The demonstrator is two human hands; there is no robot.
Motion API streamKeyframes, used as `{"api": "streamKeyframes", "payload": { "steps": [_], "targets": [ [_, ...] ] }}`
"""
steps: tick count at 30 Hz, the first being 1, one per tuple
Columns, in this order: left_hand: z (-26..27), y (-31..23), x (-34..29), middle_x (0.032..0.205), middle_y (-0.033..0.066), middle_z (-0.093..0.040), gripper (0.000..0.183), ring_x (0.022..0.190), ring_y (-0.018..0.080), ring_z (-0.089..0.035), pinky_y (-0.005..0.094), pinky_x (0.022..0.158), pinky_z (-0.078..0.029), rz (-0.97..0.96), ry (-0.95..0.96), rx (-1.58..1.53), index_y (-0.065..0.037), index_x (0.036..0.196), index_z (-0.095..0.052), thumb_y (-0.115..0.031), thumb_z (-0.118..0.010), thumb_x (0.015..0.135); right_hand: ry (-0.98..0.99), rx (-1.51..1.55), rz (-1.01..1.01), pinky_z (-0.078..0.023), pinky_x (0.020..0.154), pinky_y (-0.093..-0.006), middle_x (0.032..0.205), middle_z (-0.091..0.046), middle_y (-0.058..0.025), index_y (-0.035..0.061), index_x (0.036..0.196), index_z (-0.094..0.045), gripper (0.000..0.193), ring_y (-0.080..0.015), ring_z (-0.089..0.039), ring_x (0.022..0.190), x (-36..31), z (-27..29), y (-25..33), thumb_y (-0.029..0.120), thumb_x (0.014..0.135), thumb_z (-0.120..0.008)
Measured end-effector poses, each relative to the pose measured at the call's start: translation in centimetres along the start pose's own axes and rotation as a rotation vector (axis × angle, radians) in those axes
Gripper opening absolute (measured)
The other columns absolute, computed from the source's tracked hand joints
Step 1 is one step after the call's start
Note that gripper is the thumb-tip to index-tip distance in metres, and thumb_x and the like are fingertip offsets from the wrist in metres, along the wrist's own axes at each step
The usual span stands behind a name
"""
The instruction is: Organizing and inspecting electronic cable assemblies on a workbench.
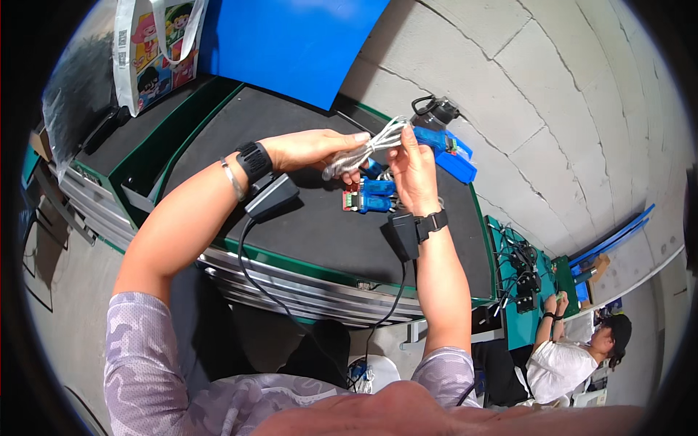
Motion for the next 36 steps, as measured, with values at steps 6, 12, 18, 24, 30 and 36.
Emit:
{"api": "streamKeyframes", "payload": {
  "steps": [6,12,18,24,30,36],
  "targets": [
    [0.5,-1.4,-0.3,0.120,0.0136,-0.062,0.070,0.114,0.0213,-0.058,0.0380,0.101,-0.044,-0.074,-0.129,-0.107,-0.002,0.136,-0.048,-0.060,-0.035,0.099,0.233,-0.013,-0.061,-0.051,0.077,-0.0282,0.109,-0.060,-0.0044,0.0029,0.137,-0.035,0.054,-0.0116,-0.060,0.088,-1.4,-3.2,0.4,0.026,0.096,-0.062],
    [-1.7,-3.3,-1.0,0.107,0.0027,-0.060,0.058,0.087,0.0098,-0.059,0.0265,0.076,-0.051,-0.166,-0.147,0.002,-0.006,0.136,-0.043,-0.038,-0.065,0.093,0.231,-0.080,-0.017,-0.051,0.076,-0.0283,0.108,-0.060,-0.0081,0.0046,0.141,-0.034,0.050,-0.0138,-0.061,0.086,-1.9,-3.6,0.7,0.035,0.103,-0.047],
    [-0.2,-2.7,-0.6,0.097,0.0013,-0.061,0.049,0.077,0.0072,-0.053,0.0218,0.065,-0.045,-0.163,-0.146,0.022,-0.004,0.130,-0.049,-0.026,-0.069,0.091,0.092,-0.036,0.077,-0.048,0.077,-0.0276,0.112,-0.058,-0.0075,-0.0002,0.140,-0.039,0.058,-0.0124,-0.055,0.083,-1.2,-2.3,1.4,0.044,0.103,-0.042],
    [1.0,-4.1,-1.3,0.096,0.0033,-0.064,0.046,0.073,0.0067,-0.051,0.0227,0.064,-0.041,-0.164,-0.266,0.253,-0.001,0.127,-0.050,-0.019,-0.068,0.089,0.061,0.143,0.069,-0.049,0.076,-0.0267,0.106,-0.060,-0.0073,-0.0006,0.131,-0.048,0.046,-0.0128,-0.057,0.085,-0.5,-1.5,2.0,0.036,0.103,-0.046],
    [0.5,-5.4,-1.4,0.118,0.0173,-0.062,0.056,0.110,0.0287,-0.062,0.0378,0.092,-0.049,-0.429,-0.449,0.769,-0.004,0.130,-0.049,-0.013,-0.073,0.080,0.068,-0.020,0.015,-0.049,0.078,-0.0250,0.098,-0.061,-0.0017,0.0026,0.124,-0.056,0.037,-0.0101,-0.058,0.084,-1.3,-2.3,1.2,0.031,0.102,-0.051],
    [0.3,-5.5,-1.9,0.093,0.0185,-0.068,0.033,0.087,0.0343,-0.067,0.0406,0.076,-0.052,-0.525,-0.578,0.819,-0.003,0.110,-0.064,-0.026,-0.070,0.087,0.024,-0.251,0.031,-0.047,0.070,-0.0214,0.088,-0.062,0.0000,0.0035,0.119,-0.060,0.033,-0.0072,-0.058,0.076,-1.1,-2.2,0.3,0.030,0.099,-0.058]
  ]
}}
Point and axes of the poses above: each hand's wrist, its own x-axis towards the middle knuckle, its own z-axis out of the back of the hand, y = z × x, the point moved 6 cm from there along x, towards the middle knuckle
